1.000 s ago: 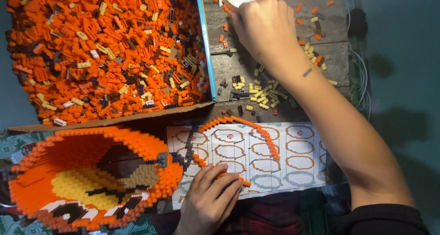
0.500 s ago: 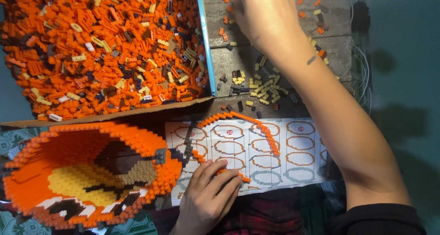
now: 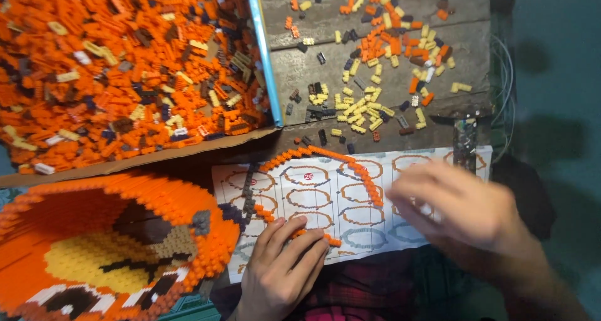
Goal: Assembling a 3D structure using small interlocking plastic blocks by following a printed template.
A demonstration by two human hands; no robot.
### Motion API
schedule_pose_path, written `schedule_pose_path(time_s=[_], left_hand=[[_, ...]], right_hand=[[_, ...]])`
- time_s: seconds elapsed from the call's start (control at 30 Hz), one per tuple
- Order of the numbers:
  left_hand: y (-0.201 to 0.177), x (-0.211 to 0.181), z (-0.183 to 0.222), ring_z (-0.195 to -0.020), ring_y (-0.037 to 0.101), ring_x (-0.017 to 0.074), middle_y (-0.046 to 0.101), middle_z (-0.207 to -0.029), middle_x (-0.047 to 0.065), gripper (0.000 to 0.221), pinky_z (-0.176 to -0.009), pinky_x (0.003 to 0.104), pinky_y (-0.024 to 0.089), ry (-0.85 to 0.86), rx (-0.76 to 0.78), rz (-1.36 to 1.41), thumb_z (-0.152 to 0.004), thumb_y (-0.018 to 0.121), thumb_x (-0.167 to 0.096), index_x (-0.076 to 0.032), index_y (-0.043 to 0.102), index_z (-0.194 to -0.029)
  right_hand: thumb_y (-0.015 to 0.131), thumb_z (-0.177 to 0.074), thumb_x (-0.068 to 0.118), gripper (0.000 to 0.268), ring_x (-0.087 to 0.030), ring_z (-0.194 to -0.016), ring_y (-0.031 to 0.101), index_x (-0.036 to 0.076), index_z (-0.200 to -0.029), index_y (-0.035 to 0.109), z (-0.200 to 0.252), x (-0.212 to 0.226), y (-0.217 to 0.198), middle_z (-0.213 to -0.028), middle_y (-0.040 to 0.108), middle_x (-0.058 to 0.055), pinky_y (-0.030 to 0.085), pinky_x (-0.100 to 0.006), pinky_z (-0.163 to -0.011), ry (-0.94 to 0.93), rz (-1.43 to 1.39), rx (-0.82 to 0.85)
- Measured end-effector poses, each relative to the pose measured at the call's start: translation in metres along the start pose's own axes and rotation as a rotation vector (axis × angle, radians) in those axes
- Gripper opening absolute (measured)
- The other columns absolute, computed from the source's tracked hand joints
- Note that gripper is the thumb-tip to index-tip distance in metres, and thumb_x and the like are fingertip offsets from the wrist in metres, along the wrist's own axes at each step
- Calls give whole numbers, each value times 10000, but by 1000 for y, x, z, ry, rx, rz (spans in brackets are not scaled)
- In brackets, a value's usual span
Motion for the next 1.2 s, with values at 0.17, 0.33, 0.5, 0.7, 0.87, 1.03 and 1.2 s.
schedule_pose_path(time_s=[0.17,0.33,0.5,0.7,0.87,1.03,1.2], left_hand=[[0,-1,-1,-1190,780,336,856,-1188,58,110,-1106,515,551,-22,31,-7,-1047,851,-180,-102,865,-1123],[2,0,-1,-1209,780,309,851,-1208,30,98,-1104,496,552,-25,29,-22,-1052,834,-184,-135,862,-1133],[4,2,2,-1214,775,313,852,-1213,29,130,-1126,500,540,-28,34,-17,-1045,834,-185,-131,860,-1161],[3,1,1,-1214,778,318,854,-1209,39,128,-1122,509,542,-45,48,-12,-1041,836,-187,-129,864,-1152],[-2,-1,-7,-1204,778,313,852,-1200,38,114,-1117,497,540,-54,46,-18,-1053,824,-178,-118,854,-1145],[4,0,-3,-1165,790,307,863,-1166,46,101,-1114,482,551,-20,7,-38,-1031,887,-168,-114,874,-1116],[2,1,-3,-1189,782,316,859,-1185,47,104,-1117,489,537,-21,36,-23,-1061,822,-167,-100,870,-1125]], right_hand=[[789,-972,71,246,-220,-1143,839,45,-1217,788,61,-2,33,-1285,829,-137,642,-341,-1096,90,-54,-51],[881,-924,8,154,-213,-953,846,-25,-1057,811,64,2,61,-1070,854,-138,682,-340,-998,83,11,-237],[843,-963,-37,180,-323,-1004,797,-111,-1119,790,64,-1,69,-1142,798,-235,680,-423,-957,21,90,-205],[897,-911,-32,354,-336,-1063,808,-116,-1231,772,92,-12,89,-1200,811,-270,699,-404,-996,56,128,-164],[831,-976,10,154,-300,-929,806,-79,-1099,804,68,16,95,-1104,817,-222,672,-369,-859,-16,35,-228],[811,-992,45,126,-294,-879,755,-50,-1073,801,66,33,109,-1094,812,-190,628,-381,-795,0,-113,-228],[825,-965,-1,89,-296,-850,743,-38,-1045,811,63,40,115,-1077,820,-174,621,-372,-783,41,-118,-287]])
Point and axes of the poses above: each hand's wrist, its own z-axis away from the middle knuckle, its own y-axis out of the palm, x = y × z, the point moved 1 cm from there along -z, towards the middle knuckle
